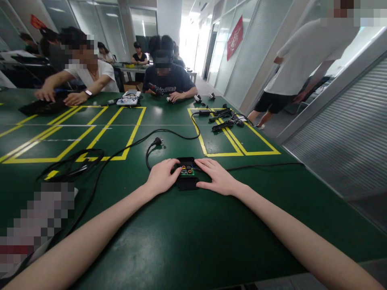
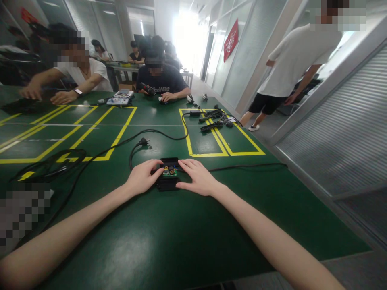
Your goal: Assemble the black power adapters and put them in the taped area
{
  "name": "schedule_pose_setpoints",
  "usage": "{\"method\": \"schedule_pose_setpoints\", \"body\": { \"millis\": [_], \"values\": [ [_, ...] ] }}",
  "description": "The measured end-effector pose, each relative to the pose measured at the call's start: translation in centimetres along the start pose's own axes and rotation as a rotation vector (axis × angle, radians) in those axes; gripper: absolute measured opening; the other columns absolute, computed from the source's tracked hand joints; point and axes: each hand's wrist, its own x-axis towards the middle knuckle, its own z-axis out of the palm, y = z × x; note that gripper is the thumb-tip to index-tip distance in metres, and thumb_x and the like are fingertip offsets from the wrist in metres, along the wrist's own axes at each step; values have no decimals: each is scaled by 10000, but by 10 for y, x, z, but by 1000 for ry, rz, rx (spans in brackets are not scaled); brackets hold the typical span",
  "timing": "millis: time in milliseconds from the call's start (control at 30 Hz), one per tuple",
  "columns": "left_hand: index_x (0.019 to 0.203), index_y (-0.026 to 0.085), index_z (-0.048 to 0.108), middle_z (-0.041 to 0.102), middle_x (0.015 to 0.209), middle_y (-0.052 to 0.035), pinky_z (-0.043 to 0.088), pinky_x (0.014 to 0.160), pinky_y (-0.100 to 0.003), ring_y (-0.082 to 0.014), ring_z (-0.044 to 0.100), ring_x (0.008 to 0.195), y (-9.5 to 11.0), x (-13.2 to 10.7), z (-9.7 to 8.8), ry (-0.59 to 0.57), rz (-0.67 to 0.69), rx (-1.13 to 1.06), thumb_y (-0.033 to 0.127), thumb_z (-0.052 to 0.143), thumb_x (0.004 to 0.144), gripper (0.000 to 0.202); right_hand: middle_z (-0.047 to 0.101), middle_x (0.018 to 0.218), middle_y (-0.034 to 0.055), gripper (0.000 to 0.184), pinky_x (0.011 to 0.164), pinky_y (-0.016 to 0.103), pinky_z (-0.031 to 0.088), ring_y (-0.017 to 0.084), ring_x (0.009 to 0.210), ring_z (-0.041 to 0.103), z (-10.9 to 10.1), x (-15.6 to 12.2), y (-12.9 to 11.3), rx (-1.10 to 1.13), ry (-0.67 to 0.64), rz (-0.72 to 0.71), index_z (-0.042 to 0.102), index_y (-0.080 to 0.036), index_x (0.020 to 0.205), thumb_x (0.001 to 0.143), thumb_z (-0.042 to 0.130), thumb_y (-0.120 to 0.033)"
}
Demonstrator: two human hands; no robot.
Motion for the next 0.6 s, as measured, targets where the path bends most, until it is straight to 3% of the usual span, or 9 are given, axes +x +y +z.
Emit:
{"method": "schedule_pose_setpoints", "body": {
  "millis": [233,400,500,600],
  "values": [
    [1153,223,706,753,1061,-53,541,856,-350,-234,707,903,0,1,1,-5,11,-4,351,540,982,271,527,1489,179,727,1136,578,434,346,1370,510,-5,2,-9,10,101,-31,442,-232,1546,943,633,-590],
    [1099,224,714,749,1085,-47,538,856,-352,-234,704,933,-1,1,0,-19,18,-3,331,523,985,247,626,1271,157,406,999,494,524,294,1161,607,-11,5,-27,32,199,-274,678,-202,1202,905,717,-476],
    [1096,229,713,747,1080,-45,539,852,-345,-231,703,945,-1,0,0,-18,28,6,316,513,986,245,668,1135,122,202,912,426,549,249,1035,632,-8,6,-35,53,167,-377,704,-199,1003,917,719,-382],
    [1092,233,713,745,1070,-46,541,847,-335,-228,699,954,-1,0,0,-8,49,22,322,500,994,251,670,1057,103,121,859,386,551,227,983,635,-6,7,-35,80,163,-356,670,-196,858,929,694,-291]
  ]
}}
